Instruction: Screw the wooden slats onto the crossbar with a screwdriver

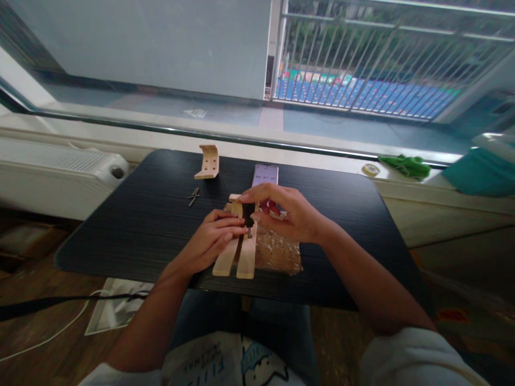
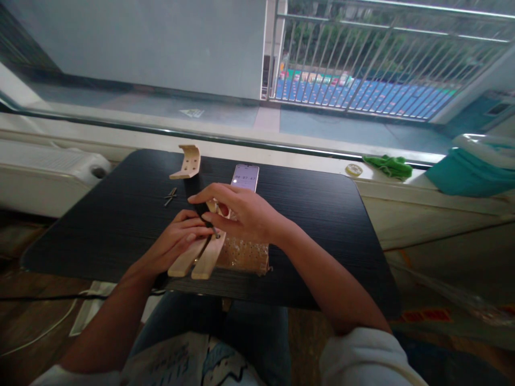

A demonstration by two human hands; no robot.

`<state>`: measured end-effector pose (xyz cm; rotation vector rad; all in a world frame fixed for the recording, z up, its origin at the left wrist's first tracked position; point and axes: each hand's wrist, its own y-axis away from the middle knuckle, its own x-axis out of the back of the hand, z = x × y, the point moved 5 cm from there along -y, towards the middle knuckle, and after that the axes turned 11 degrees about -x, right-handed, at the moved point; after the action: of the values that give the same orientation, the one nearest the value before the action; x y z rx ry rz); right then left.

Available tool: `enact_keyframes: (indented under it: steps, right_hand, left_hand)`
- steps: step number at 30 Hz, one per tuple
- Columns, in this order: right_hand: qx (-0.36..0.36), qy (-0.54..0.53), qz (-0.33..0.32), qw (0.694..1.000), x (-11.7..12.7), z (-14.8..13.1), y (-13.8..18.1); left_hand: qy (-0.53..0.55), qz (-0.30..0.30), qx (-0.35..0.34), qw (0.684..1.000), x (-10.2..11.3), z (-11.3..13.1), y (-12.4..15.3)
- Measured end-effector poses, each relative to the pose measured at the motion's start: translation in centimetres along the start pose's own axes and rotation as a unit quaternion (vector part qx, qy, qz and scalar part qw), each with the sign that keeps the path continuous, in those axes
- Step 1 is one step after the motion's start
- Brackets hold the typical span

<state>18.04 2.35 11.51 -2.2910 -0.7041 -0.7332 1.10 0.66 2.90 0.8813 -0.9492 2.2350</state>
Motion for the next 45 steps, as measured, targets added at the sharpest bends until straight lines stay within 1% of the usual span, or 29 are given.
enact_keyframes:
  steps: [4, 10, 14, 19, 25, 33, 36, 39, 45]
  right_hand:
    - [-0.02, -0.041, -0.035, 0.998, -0.6, 0.15, 0.08]
    - [-0.004, -0.075, -0.029, 0.997, -0.68, -0.1, 0.09]
    - [-0.004, -0.06, -0.01, 0.998, -0.46, -0.16, -0.07]
    - [0.012, -0.041, 0.016, 0.999, -0.3, -0.2, -0.19]
    - [0.005, -0.026, 0.044, 0.999, -0.45, 0.04, -0.18]
    - [0.018, 0.007, 0.075, 0.997, -0.73, 0.09, -0.14]
    - [0.027, 0.018, 0.068, 0.997, -0.72, -0.03, -0.06]
    - [0.031, 0.026, 0.043, 0.998, -0.76, -0.22, 0.04]
    - [0.015, 0.013, 0.003, 1.0, -0.73, -0.4, 0.04]
  left_hand:
    - [0.0, 0.003, 0.001, 1.0, -0.02, 0.0, -0.04]
    - [0.007, 0.005, 0.003, 1.0, -0.04, -0.03, 0.07]
    - [0.008, 0.002, 0.008, 1.0, -0.07, -0.09, 0.17]
    - [0.007, 0.002, 0.007, 1.0, -0.08, -0.13, 0.15]
    - [0.007, -0.002, 0.023, 1.0, -0.06, 0.07, 0.01]
    - [0.011, 0.006, 0.011, 1.0, 0.05, 0.08, 0.0]
    - [0.013, 0.009, 0.007, 1.0, 0.04, 0.05, -0.02]
    - [0.007, 0.009, 0.002, 1.0, 0.03, 0.05, -0.05]
    - [0.002, 0.004, -0.004, 1.0, 0.12, 0.27, -0.21]
